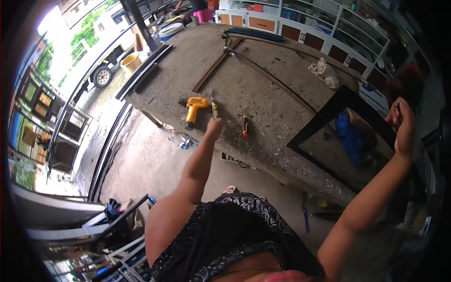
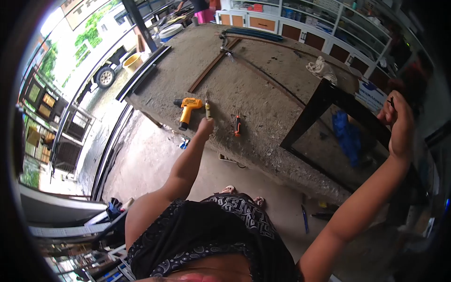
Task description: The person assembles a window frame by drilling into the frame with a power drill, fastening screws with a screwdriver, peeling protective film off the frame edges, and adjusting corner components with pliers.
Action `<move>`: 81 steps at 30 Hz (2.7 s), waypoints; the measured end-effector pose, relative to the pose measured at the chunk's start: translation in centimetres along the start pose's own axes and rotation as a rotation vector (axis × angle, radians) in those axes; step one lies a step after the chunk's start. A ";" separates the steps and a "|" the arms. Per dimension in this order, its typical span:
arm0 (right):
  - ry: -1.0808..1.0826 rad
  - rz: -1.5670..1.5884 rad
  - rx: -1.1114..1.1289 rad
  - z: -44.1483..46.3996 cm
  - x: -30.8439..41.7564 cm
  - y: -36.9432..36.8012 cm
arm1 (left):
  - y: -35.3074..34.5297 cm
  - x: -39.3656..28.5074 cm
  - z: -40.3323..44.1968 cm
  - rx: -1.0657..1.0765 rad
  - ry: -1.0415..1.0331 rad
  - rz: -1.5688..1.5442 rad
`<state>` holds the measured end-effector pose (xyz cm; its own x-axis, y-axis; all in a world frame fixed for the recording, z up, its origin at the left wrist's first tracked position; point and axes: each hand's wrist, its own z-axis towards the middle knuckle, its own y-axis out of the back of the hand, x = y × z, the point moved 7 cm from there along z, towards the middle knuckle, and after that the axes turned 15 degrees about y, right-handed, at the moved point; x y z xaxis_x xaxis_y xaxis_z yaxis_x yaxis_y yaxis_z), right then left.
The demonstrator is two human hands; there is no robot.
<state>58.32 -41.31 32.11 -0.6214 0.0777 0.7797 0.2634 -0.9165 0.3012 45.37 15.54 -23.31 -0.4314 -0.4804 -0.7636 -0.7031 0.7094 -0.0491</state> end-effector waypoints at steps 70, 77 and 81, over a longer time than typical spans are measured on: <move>0.391 -0.101 -0.180 -10.9 8.0 -2.7 | -24.0 -27.1 -58.8 -0.112 -2.015 1.308; 0.469 -0.270 -0.273 -10.7 8.3 -2.9 | -25.3 -27.2 -55.3 0.310 -1.723 1.431; 0.491 -0.407 -0.321 -10.7 9.0 -2.9 | -26.2 -27.0 -54.8 0.546 -1.500 1.519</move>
<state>44.07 -42.13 32.42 -0.9046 0.3214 0.2798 -0.2433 -0.9286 0.2801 44.50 -18.30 33.87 0.4746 0.8645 -0.1655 -0.0563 0.2174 0.9745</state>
